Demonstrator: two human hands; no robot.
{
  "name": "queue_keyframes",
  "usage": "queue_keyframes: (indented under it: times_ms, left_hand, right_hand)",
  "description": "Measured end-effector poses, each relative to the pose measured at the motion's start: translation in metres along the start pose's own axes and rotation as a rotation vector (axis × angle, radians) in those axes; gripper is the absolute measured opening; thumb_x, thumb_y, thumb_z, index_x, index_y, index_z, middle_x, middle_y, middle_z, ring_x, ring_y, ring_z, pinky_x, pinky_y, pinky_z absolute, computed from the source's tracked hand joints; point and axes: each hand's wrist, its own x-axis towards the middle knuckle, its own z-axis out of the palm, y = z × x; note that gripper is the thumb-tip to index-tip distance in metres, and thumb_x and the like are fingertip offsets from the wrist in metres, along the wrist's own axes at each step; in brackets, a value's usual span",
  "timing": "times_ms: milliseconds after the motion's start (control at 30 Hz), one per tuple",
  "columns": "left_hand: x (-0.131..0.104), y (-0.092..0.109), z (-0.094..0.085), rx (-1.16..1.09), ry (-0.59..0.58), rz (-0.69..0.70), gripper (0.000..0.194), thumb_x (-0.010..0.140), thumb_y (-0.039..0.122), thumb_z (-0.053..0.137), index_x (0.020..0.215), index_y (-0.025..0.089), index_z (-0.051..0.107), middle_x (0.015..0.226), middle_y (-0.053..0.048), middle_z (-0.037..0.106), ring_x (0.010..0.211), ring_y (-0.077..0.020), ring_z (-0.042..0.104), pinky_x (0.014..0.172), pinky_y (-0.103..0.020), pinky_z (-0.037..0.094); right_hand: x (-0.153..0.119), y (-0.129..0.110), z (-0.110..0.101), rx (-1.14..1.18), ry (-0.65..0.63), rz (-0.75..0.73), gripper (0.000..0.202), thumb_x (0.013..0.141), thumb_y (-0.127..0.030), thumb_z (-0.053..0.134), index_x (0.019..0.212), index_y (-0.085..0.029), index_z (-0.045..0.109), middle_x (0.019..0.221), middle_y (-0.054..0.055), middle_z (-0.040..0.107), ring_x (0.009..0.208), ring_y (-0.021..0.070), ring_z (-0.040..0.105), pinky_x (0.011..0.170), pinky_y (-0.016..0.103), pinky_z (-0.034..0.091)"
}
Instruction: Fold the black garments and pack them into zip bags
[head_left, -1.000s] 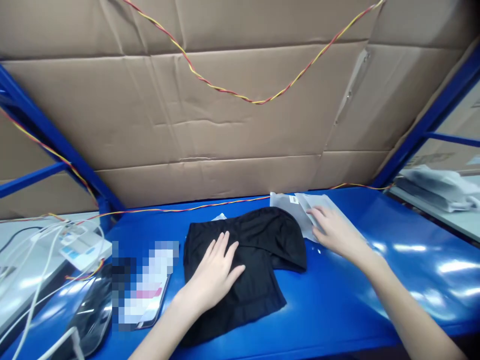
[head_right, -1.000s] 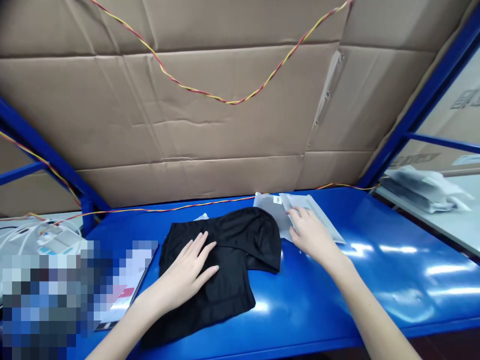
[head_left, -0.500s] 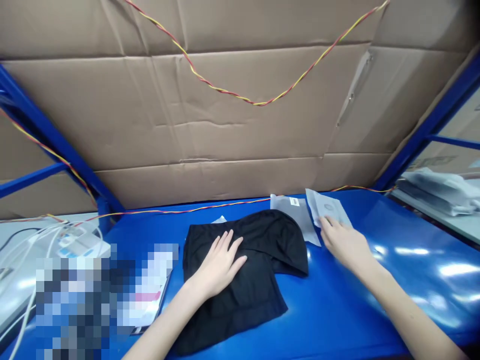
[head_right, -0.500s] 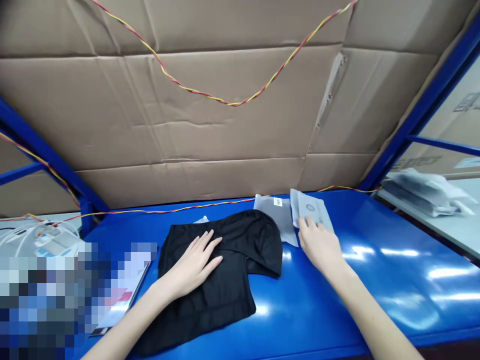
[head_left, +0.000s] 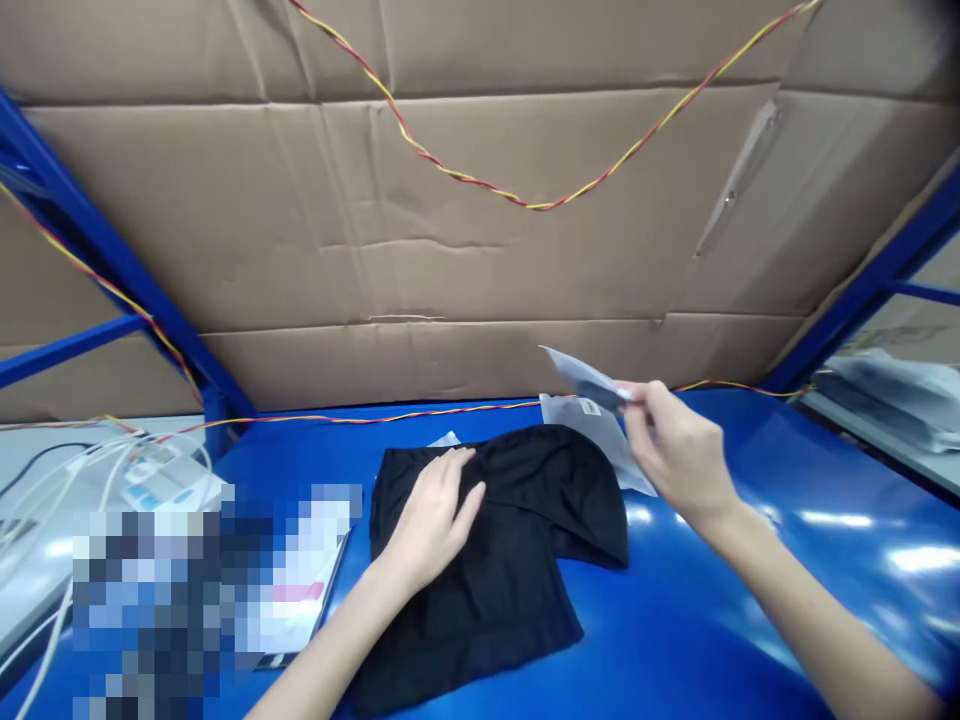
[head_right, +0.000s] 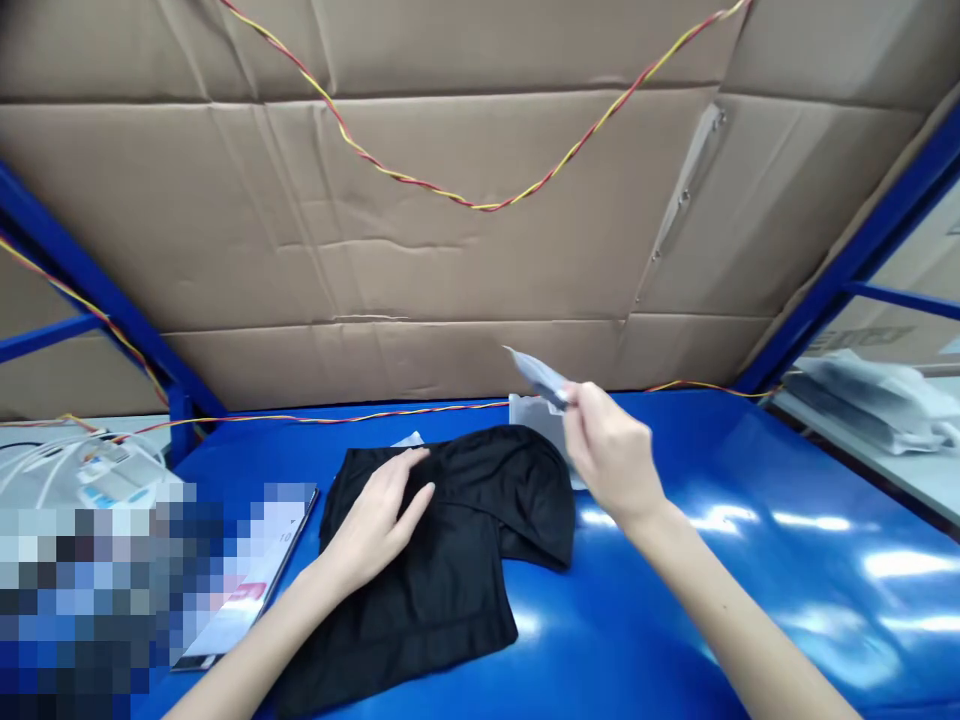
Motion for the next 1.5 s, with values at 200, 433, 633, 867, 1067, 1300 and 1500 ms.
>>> queue_keyframes:
  times_ms: [200, 433, 633, 867, 1067, 1300, 1500]
  left_hand:
    - [0.004, 0.005, -0.011, -0.088, 0.505, 0.0, 0.072, 0.084, 0.03, 0.065, 0.142, 0.021, 0.024, 0.147, -0.018, 0.032, 0.138, -0.031, 0.034, 0.107, -0.05, 0.04]
    - [-0.004, 0.015, -0.015, 0.187, 0.415, 0.19, 0.048, 0.082, 0.026, 0.067, 0.128, 0.03, 0.051, 0.15, -0.011, 0.032, 0.139, -0.0375, 0.029, 0.111, -0.061, 0.026]
    - [-0.013, 0.033, -0.007, 0.159, 0.354, 0.343, 0.03, 0.089, 0.022, 0.06, 0.117, 0.032, 0.061, 0.123, -0.005, 0.065, 0.125, -0.026, 0.052, 0.112, -0.055, 0.027]
    - [-0.01, 0.034, -0.012, 0.147, 0.446, 0.381, 0.015, 0.085, 0.012, 0.06, 0.091, 0.026, 0.064, 0.093, 0.004, 0.074, 0.103, -0.0197, 0.066, 0.111, -0.046, 0.03]
    - [0.006, -0.02, -0.044, 0.283, 0.584, 0.117, 0.012, 0.085, 0.017, 0.06, 0.089, 0.027, 0.065, 0.094, 0.001, 0.074, 0.107, -0.025, 0.063, 0.108, -0.054, 0.03]
    - [0.004, -0.034, -0.046, 0.097, 0.56, 0.059, 0.014, 0.09, 0.023, 0.056, 0.101, 0.023, 0.066, 0.084, 0.002, 0.073, 0.067, -0.0135, 0.067, 0.069, -0.028, 0.053]
    - [0.001, -0.027, -0.04, -0.073, 0.597, 0.046, 0.015, 0.089, 0.017, 0.058, 0.102, 0.021, 0.063, 0.087, 0.001, 0.071, 0.073, -0.0126, 0.07, 0.07, -0.023, 0.056]
  right_hand:
    - [-0.027, -0.048, 0.027, 0.559, -0.137, -0.307, 0.026, 0.092, -0.012, 0.043, 0.113, -0.023, 0.051, 0.135, 0.008, 0.056, 0.126, 0.0228, 0.051, 0.102, 0.039, 0.047]
    - [-0.051, -0.058, 0.046, 0.691, -0.358, -0.284, 0.018, 0.095, -0.017, 0.043, 0.107, -0.022, 0.055, 0.125, 0.009, 0.062, 0.117, 0.0209, 0.058, 0.095, 0.039, 0.053]
    - [-0.057, -0.072, 0.038, 0.648, -0.325, -0.412, 0.038, 0.094, -0.01, 0.04, 0.128, -0.022, 0.052, 0.128, 0.01, 0.061, 0.122, 0.0219, 0.055, 0.099, 0.039, 0.052]
    - [-0.06, -0.072, 0.035, 0.579, -0.221, -0.482, 0.045, 0.089, -0.004, 0.046, 0.127, -0.024, 0.056, 0.126, 0.007, 0.064, 0.116, 0.0219, 0.06, 0.098, 0.036, 0.054]
    - [-0.032, -0.029, 0.026, 0.451, -0.001, -0.311, 0.033, 0.085, -0.006, 0.052, 0.108, -0.024, 0.066, 0.114, 0.005, 0.07, 0.105, 0.0223, 0.066, 0.09, 0.039, 0.057]
    - [-0.024, -0.012, 0.017, 0.459, -0.047, -0.239, 0.03, 0.088, -0.012, 0.051, 0.107, -0.028, 0.068, 0.113, 0.003, 0.07, 0.103, 0.0227, 0.067, 0.089, 0.04, 0.056]
    - [-0.026, -0.021, 0.005, 0.457, 0.009, -0.383, 0.044, 0.08, -0.011, 0.062, 0.122, -0.024, 0.061, 0.114, 0.008, 0.068, 0.103, 0.0246, 0.065, 0.086, 0.04, 0.056]
